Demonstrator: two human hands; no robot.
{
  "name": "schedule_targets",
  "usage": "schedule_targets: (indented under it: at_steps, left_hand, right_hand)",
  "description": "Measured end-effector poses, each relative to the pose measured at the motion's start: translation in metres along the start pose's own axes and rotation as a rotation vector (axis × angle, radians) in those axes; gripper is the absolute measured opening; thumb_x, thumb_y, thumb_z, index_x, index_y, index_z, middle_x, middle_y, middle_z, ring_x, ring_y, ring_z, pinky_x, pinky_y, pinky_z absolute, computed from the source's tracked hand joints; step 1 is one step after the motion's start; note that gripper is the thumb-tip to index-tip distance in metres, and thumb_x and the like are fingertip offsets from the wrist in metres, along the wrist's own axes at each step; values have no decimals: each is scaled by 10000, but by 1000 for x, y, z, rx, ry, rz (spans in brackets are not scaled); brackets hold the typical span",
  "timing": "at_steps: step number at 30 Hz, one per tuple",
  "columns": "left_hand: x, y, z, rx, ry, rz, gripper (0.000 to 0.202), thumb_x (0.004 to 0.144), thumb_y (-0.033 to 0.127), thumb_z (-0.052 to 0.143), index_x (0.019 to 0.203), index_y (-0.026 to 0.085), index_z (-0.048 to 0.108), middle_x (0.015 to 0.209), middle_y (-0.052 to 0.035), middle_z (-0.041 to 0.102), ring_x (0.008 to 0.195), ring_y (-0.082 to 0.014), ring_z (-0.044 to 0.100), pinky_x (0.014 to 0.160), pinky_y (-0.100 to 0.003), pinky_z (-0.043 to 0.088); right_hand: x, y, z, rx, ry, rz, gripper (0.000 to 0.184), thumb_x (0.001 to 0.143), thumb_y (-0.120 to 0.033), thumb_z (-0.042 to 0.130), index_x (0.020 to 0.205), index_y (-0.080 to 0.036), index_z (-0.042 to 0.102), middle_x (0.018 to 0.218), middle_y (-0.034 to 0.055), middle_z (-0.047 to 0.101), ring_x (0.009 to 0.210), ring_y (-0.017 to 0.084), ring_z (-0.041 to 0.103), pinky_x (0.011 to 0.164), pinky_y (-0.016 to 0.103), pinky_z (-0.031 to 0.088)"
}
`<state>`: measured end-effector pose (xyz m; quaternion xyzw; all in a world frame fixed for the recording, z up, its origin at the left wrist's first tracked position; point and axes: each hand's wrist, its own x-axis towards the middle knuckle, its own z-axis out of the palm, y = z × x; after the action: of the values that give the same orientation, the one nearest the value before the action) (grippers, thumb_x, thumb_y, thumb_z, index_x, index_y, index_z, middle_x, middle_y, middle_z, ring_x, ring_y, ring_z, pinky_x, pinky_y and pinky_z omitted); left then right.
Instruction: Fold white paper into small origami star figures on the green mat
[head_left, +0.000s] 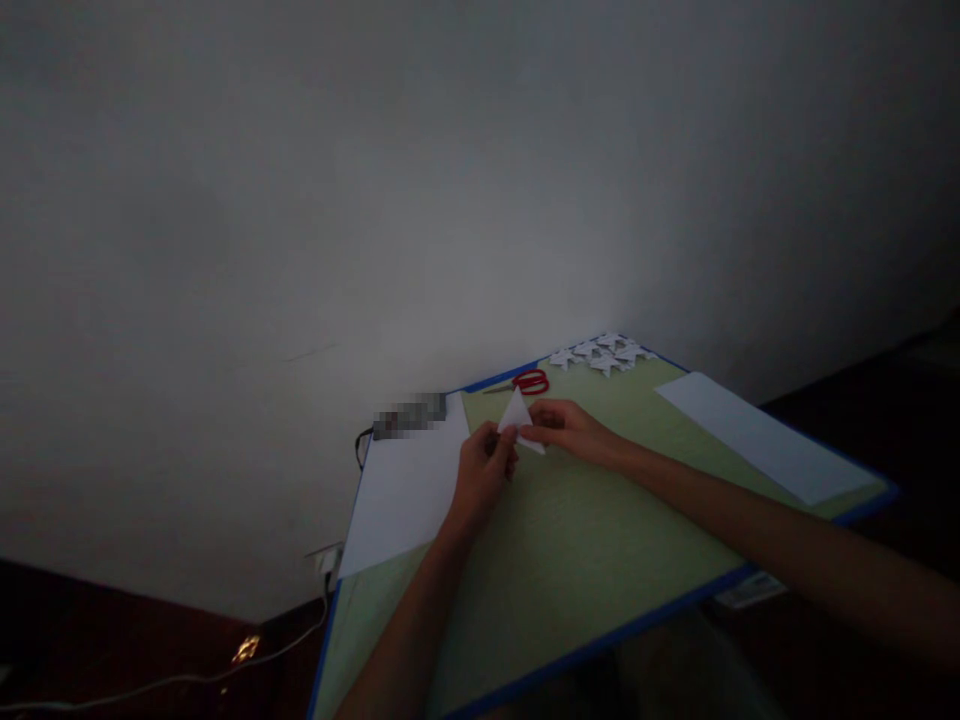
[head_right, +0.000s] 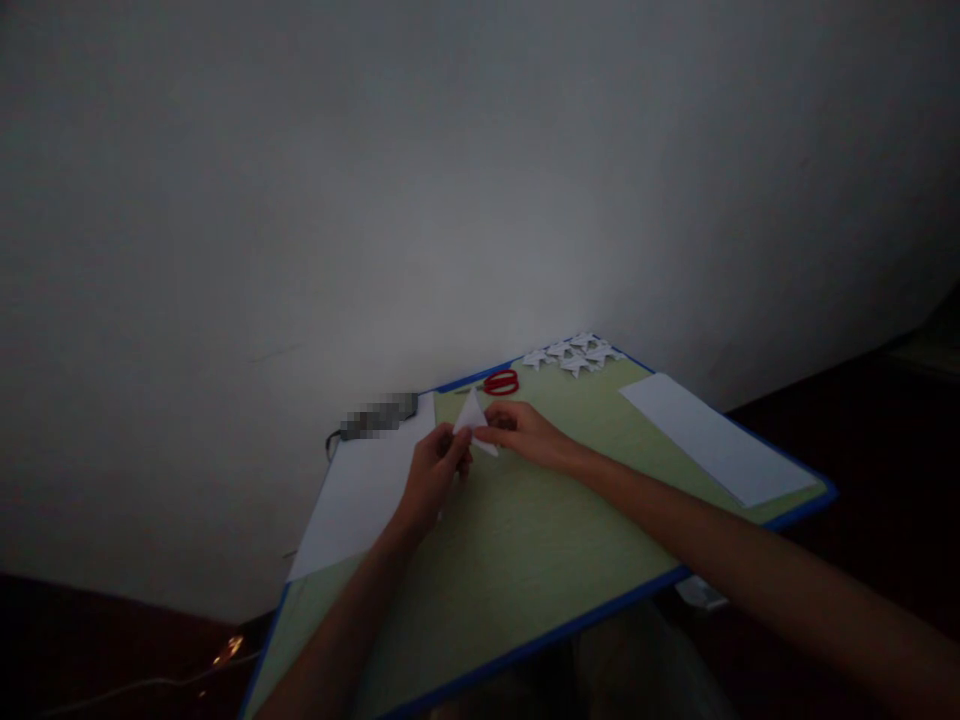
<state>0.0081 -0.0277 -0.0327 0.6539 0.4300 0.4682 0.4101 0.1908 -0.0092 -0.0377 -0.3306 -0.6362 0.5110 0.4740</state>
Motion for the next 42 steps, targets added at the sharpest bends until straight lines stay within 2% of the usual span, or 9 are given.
schedule_targets:
  at_steps: [5,11,16,19,22,28,34,42]
  left_hand:
    - [-1,2,2,-93,30,17,360,845,516,676,820,164,605,692,-3,618,537,-107,540,513,-237,458]
    - [-1,0,0,-50,19,46,294,869,461,639,836,176,576,713,-13,618,652,-146,593,622,-274,503]
    - [-2,0,1,108,27,109,176,908,338,546,806,203,496,656,29,536,604,-128,528,598,-254,434]
    - [-2,-2,2,168,74,86,146,914,306,504,806,210,479,689,29,517,606,-126,512,573,-244,410]
    - [-1,-2,2,179,94,62,162,912,331,507,805,212,483,698,26,523,592,-127,511,541,-239,397]
    - [-1,7,2,107,92,31,313,903,469,573,789,178,585,606,15,575,573,-134,552,572,-253,428]
    - [-1,8,0,13,83,1,330,826,479,693,809,150,676,687,-19,656,601,-137,594,597,-260,469]
    - [1,2,-3,142,139,-17,320,806,476,702,787,157,686,683,-30,676,584,-141,584,583,-261,452]
  right_hand:
    - [1,-4,-1,111,56,61,397,712,-411,813,1006,-185,669,885,41,739,773,174,656,662,275,442]
    - [0,-6,0,72,68,84,325,752,-402,766,988,-195,683,988,50,738,821,163,652,653,259,438]
    - [2,-8,-1,51,201,81,315,749,-442,747,910,-178,686,754,17,677,676,143,602,613,267,426]
    - [3,-8,-3,5,200,47,279,740,-435,747,819,-172,700,693,5,645,636,133,568,600,269,402]
    - [3,-7,-5,-11,210,33,260,736,-423,752,794,-173,709,678,0,640,630,130,551,606,272,391]
    - [4,-5,-6,96,328,69,321,685,-435,796,856,-171,728,718,16,684,645,134,560,635,278,412]
    - [5,-1,-8,128,349,64,339,696,-438,802,897,-174,733,739,29,708,679,148,610,662,285,436]
    - [4,-5,-6,77,332,41,319,711,-440,783,878,-177,712,782,31,710,713,156,628,672,290,447]
